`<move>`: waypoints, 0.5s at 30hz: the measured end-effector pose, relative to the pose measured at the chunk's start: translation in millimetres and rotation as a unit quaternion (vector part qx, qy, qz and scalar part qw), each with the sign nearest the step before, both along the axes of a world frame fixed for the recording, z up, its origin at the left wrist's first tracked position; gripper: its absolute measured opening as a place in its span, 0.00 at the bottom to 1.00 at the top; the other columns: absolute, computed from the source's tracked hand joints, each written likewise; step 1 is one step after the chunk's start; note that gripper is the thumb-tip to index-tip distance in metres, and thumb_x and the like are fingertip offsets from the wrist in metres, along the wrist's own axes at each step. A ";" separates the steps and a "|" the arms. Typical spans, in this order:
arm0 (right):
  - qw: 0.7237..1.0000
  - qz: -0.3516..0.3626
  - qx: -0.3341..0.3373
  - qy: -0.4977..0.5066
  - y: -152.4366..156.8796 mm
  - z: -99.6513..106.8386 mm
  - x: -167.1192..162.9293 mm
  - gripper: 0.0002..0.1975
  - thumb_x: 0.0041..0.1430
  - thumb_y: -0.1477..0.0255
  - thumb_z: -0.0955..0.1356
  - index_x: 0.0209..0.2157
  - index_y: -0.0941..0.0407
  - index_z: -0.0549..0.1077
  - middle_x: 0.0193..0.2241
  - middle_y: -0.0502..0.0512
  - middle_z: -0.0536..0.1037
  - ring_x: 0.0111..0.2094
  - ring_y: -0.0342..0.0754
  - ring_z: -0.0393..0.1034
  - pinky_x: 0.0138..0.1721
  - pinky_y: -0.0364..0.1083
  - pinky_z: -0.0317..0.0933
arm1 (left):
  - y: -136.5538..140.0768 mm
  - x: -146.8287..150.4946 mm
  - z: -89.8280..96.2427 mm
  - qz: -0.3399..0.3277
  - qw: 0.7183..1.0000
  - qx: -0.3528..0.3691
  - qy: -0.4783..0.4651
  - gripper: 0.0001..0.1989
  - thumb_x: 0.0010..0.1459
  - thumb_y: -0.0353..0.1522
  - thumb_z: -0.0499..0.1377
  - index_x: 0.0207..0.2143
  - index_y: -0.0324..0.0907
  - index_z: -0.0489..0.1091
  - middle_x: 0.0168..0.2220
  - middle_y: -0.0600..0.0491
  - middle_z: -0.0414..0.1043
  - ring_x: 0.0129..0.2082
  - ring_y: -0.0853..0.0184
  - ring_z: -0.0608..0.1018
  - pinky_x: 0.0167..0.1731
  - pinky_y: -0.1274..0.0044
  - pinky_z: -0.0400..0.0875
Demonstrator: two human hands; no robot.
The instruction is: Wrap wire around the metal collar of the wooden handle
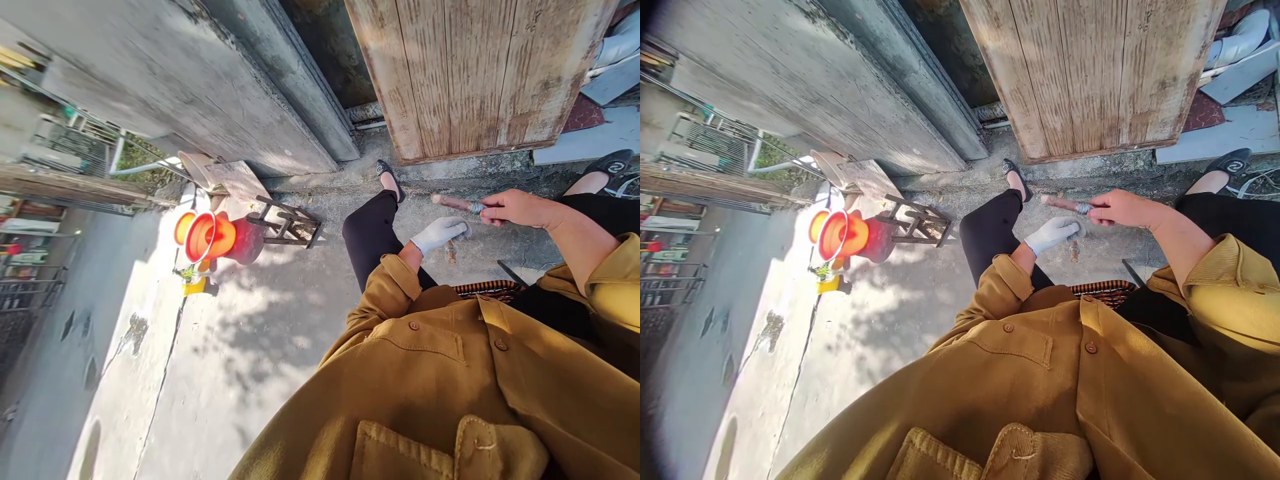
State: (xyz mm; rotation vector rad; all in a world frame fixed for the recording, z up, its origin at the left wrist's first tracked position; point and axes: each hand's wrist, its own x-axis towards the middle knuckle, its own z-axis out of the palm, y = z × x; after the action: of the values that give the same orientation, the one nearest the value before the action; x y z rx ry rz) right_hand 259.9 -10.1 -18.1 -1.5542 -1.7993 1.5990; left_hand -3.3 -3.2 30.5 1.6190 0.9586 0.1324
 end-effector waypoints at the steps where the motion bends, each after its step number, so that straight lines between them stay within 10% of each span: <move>1: 0.999 -0.054 0.004 -0.002 3.4 -3.1 2.7 0.25 0.63 0.42 0.72 0.34 0.50 0.80 0.31 0.54 0.81 0.33 0.50 0.72 0.38 0.49 0.67 | 0.2 -0.4 -1.7 -0.002 1.000 -0.015 -0.004 0.14 0.75 0.39 0.61 0.38 0.43 0.81 0.36 0.46 0.85 0.45 0.61 0.84 0.51 0.70 0.79; 7: 0.964 -0.222 0.037 -0.142 16.4 -12.5 15.6 0.22 0.75 0.48 0.67 0.41 0.52 0.78 0.39 0.63 0.84 0.38 0.57 0.77 0.44 0.53 0.69 | 2.9 -8.4 -17.4 -0.015 0.997 -0.069 -0.019 0.14 0.71 0.45 0.66 0.40 0.45 0.84 0.35 0.45 0.83 0.45 0.58 0.84 0.47 0.67 0.80; 11: 0.933 -0.089 0.003 -0.349 18.1 -10.6 15.6 0.21 0.79 0.54 0.61 0.53 0.54 0.78 0.49 0.74 0.83 0.48 0.66 0.77 0.47 0.57 0.65 | 7.1 -7.8 -36.0 -0.020 0.994 -0.088 -0.057 0.20 0.65 0.51 0.71 0.36 0.44 0.82 0.31 0.47 0.79 0.35 0.62 0.81 0.37 0.71 0.76; 15: 0.934 0.062 -0.072 -0.345 14.2 -20.2 8.6 0.18 0.76 0.54 0.67 0.47 0.55 0.79 0.43 0.72 0.83 0.46 0.64 0.76 0.44 0.55 0.61 | 15.2 -2.6 -53.2 -0.005 0.991 -0.106 -0.079 0.28 0.67 0.56 0.67 0.33 0.40 0.79 0.22 0.55 0.66 0.23 0.71 0.66 0.29 0.75 0.66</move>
State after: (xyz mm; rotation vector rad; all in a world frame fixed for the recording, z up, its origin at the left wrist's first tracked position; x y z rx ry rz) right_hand 268.4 4.1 -38.3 -2.3269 -2.1806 1.3473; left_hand -5.9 12.1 -22.7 1.3965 0.8142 0.1456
